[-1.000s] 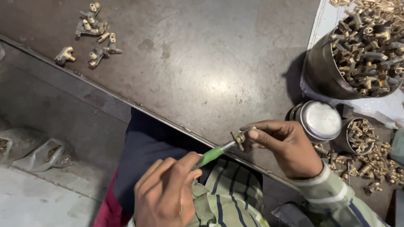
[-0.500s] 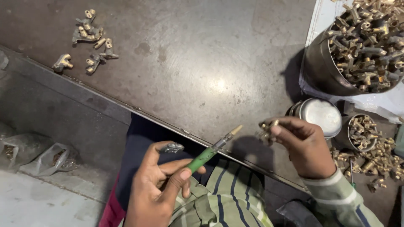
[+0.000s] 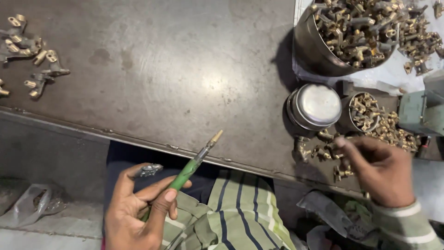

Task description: Applying a substance to small brass fittings using a thin tool.

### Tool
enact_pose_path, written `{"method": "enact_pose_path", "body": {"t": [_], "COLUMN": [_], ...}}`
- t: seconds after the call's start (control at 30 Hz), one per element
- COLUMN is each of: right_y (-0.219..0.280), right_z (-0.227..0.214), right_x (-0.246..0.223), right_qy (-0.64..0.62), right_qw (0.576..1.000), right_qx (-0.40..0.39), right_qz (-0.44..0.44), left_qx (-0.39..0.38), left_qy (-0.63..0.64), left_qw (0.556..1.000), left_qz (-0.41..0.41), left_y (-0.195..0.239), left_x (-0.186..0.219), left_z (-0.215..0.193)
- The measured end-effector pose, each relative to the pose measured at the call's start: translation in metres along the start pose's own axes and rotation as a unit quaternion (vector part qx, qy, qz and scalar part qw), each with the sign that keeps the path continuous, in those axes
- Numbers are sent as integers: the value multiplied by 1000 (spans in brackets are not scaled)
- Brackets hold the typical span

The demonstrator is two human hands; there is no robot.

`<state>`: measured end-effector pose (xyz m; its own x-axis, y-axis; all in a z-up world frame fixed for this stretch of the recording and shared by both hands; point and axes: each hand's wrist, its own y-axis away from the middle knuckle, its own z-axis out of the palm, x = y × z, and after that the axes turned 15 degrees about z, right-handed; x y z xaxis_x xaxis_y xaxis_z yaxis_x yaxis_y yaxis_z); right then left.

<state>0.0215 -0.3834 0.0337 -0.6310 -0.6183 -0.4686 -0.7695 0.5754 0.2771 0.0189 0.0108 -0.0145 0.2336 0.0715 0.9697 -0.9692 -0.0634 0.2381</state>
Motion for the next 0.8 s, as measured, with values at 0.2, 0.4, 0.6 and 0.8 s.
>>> {"method": "enact_pose_path", "body": {"t": [0.2, 0.4, 0.6, 0.8], "right_y": [-7, 6, 5, 0], "right_z": [-1, 59, 151, 235], "right_x": [1, -47, -157, -258], "right_qy": [-49, -97, -107, -142], "right_qw": [998, 987, 896, 846], "right_qx": [23, -76, -216, -223], "right_qz": [-35, -105, -374, -463], "left_qx": [-7, -25, 92, 233], "left_qy": [10, -59, 32, 71], "left_qw": [999, 996, 990, 967], "left_qz": [34, 67, 99, 78], "left_y": [3, 12, 14, 31], "left_x": [-11, -21, 4, -7], "left_z": [-5, -17, -38, -75]}}
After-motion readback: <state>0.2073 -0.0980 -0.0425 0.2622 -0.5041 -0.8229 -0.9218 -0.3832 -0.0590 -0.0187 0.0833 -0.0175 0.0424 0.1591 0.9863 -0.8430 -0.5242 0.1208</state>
